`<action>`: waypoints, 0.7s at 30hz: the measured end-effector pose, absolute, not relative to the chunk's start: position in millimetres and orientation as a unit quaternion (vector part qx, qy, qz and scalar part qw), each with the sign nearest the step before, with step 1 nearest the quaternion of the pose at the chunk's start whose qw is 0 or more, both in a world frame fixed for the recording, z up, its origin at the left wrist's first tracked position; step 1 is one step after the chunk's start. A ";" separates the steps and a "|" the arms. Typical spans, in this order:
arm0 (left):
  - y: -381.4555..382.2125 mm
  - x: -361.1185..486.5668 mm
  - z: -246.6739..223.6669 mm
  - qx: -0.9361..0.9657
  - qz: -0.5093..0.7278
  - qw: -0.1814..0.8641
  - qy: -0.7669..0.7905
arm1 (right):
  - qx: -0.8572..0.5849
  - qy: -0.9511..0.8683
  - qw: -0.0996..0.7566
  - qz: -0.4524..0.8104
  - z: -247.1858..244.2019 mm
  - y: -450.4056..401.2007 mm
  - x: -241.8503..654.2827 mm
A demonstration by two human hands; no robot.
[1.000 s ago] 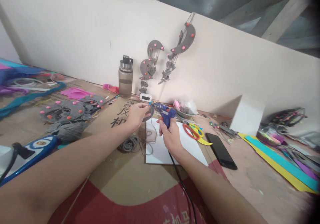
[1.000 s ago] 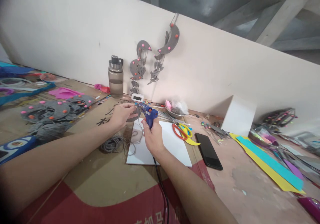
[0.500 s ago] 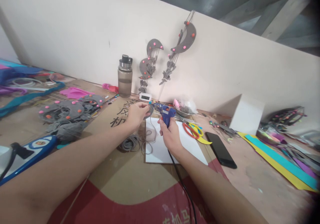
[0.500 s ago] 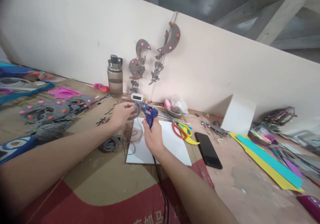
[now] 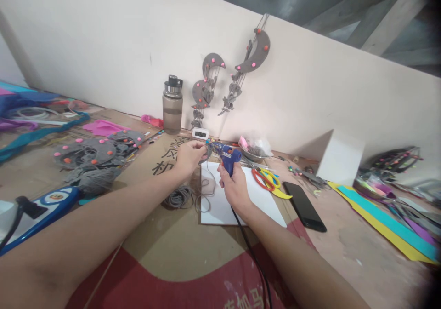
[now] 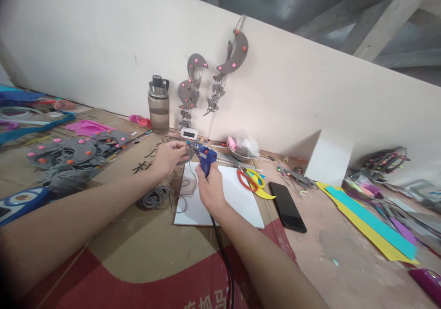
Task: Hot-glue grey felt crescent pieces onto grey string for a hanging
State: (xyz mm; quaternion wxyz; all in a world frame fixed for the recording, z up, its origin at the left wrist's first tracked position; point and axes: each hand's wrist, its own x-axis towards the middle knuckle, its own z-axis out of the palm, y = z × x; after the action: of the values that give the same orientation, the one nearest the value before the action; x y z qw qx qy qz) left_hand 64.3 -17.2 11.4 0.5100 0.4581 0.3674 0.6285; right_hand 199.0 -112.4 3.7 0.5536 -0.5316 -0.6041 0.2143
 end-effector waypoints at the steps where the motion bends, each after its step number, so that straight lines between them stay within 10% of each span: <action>1: -16.8 64.4 10.9 0.458 0.629 0.510 0.367 | -0.534 -0.604 0.551 0.215 3.9 -112.5 198.9; 21: -21.3 60.1 25.9 0.423 0.647 0.534 0.343 | -0.517 -0.473 0.619 0.356 28.0 -107.2 210.6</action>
State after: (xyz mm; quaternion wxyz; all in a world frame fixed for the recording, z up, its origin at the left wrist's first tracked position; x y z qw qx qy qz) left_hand 60.1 -21.3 25.9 0.5336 0.4229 0.3434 0.6469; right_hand 210.6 -107.2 28.0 0.6188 -0.5169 -0.4727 0.3556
